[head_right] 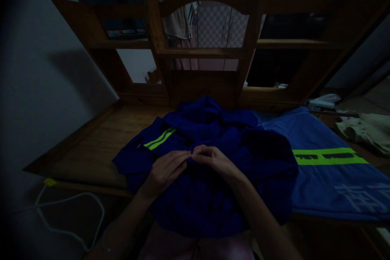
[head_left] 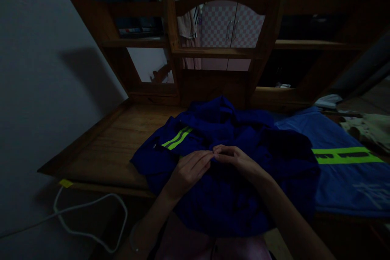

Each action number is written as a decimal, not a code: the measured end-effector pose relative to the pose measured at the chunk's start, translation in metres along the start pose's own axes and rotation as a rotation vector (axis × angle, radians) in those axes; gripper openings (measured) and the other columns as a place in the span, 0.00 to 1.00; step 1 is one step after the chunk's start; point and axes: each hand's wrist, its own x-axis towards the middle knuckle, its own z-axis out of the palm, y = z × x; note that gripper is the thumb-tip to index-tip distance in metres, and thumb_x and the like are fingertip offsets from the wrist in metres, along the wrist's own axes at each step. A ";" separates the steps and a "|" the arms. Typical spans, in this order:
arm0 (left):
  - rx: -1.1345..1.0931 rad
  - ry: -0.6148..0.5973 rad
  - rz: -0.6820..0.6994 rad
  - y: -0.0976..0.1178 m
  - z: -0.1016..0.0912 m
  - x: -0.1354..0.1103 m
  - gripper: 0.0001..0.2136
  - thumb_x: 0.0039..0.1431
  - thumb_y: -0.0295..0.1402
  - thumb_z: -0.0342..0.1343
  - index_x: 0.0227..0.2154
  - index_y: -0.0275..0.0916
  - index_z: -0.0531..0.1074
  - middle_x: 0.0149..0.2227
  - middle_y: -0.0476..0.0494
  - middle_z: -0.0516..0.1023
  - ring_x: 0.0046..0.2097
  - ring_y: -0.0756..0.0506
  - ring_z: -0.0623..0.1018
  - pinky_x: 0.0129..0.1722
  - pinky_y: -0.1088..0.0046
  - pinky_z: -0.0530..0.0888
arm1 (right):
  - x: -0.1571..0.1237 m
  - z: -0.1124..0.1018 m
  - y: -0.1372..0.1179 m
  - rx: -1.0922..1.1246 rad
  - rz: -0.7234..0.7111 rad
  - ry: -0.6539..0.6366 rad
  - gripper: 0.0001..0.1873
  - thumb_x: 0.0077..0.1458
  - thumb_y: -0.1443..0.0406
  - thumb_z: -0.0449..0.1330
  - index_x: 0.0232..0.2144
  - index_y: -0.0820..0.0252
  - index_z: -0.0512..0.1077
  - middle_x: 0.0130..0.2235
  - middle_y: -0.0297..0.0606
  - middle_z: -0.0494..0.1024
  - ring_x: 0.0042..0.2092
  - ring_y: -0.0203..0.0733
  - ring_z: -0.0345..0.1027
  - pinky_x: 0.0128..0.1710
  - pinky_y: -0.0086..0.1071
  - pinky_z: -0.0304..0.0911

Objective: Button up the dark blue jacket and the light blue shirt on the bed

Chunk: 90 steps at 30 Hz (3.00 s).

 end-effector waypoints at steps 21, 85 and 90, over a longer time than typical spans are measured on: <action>-0.088 0.101 -0.070 -0.007 0.000 0.000 0.17 0.60 0.21 0.50 0.50 0.40 0.70 0.43 0.42 0.76 0.45 0.47 0.74 0.45 0.69 0.73 | -0.001 0.006 -0.005 -0.429 -0.428 0.224 0.08 0.54 0.60 0.62 0.29 0.59 0.73 0.40 0.37 0.68 0.41 0.39 0.66 0.43 0.32 0.61; -1.158 0.423 -1.330 0.053 0.004 -0.001 0.18 0.46 0.32 0.67 0.40 0.31 0.73 0.40 0.39 0.79 0.42 0.44 0.79 0.45 0.67 0.77 | -0.011 0.015 0.003 -0.430 -0.298 0.059 0.09 0.60 0.60 0.56 0.33 0.60 0.68 0.31 0.32 0.68 0.32 0.33 0.61 0.32 0.26 0.56; -1.004 0.500 -1.223 0.051 0.016 -0.002 0.15 0.51 0.36 0.63 0.40 0.34 0.73 0.40 0.41 0.80 0.42 0.46 0.79 0.44 0.70 0.76 | -0.010 0.014 0.003 -0.417 -0.289 0.106 0.11 0.60 0.58 0.56 0.33 0.61 0.68 0.30 0.32 0.68 0.32 0.33 0.60 0.32 0.27 0.56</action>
